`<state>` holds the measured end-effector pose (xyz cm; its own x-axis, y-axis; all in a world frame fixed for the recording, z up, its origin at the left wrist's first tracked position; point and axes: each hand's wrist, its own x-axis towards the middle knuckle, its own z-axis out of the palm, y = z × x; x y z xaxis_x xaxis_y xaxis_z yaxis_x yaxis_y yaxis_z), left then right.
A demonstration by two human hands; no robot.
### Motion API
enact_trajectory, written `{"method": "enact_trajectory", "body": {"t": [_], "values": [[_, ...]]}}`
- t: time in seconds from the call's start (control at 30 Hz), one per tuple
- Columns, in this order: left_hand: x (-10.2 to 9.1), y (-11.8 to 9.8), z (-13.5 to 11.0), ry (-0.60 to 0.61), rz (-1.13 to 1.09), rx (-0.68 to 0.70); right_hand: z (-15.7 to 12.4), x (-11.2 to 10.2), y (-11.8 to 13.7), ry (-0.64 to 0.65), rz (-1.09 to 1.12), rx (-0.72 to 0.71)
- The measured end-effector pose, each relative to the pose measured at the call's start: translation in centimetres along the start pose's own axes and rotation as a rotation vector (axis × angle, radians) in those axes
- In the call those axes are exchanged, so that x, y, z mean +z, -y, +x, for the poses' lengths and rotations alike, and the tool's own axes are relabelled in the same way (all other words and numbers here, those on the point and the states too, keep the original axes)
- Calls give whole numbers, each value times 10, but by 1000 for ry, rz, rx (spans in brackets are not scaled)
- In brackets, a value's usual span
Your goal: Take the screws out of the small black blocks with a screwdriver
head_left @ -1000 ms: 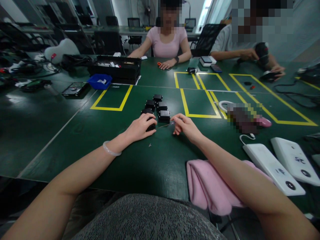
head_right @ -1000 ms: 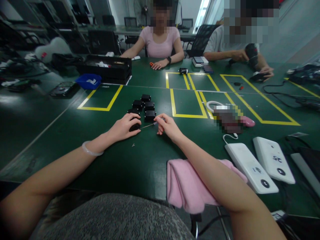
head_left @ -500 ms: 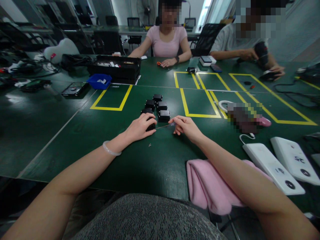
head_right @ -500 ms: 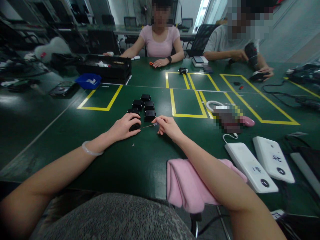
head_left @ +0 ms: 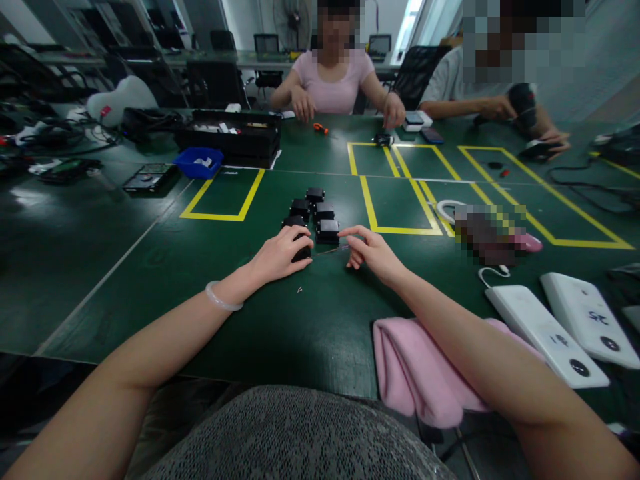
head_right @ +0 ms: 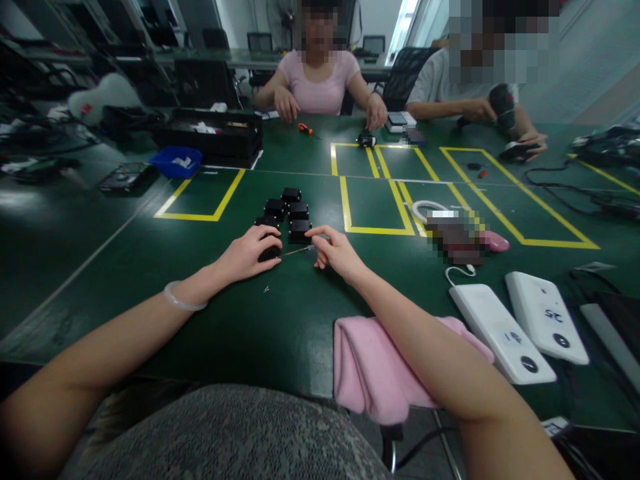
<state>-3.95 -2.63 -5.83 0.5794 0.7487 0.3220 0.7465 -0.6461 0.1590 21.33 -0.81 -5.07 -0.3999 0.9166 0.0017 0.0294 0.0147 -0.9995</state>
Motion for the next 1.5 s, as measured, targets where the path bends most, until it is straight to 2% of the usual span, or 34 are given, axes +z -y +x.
{"method": "enact_trajectory", "body": {"t": [0.73, 0.97, 1.17, 1.5], "values": [[-1, 0, 0, -2, -7, 3, 0, 1, 1, 5, -2, 17], [0, 1, 0, 7, -23, -7, -1, 2, -1, -21, -18, -42], [0, 1, 0, 1, -13, 4, 0, 3, 0, -13, -14, -8], [0, 1, 0, 4, -29, 6, -1, 3, -1, -36, -65, -85]]}}
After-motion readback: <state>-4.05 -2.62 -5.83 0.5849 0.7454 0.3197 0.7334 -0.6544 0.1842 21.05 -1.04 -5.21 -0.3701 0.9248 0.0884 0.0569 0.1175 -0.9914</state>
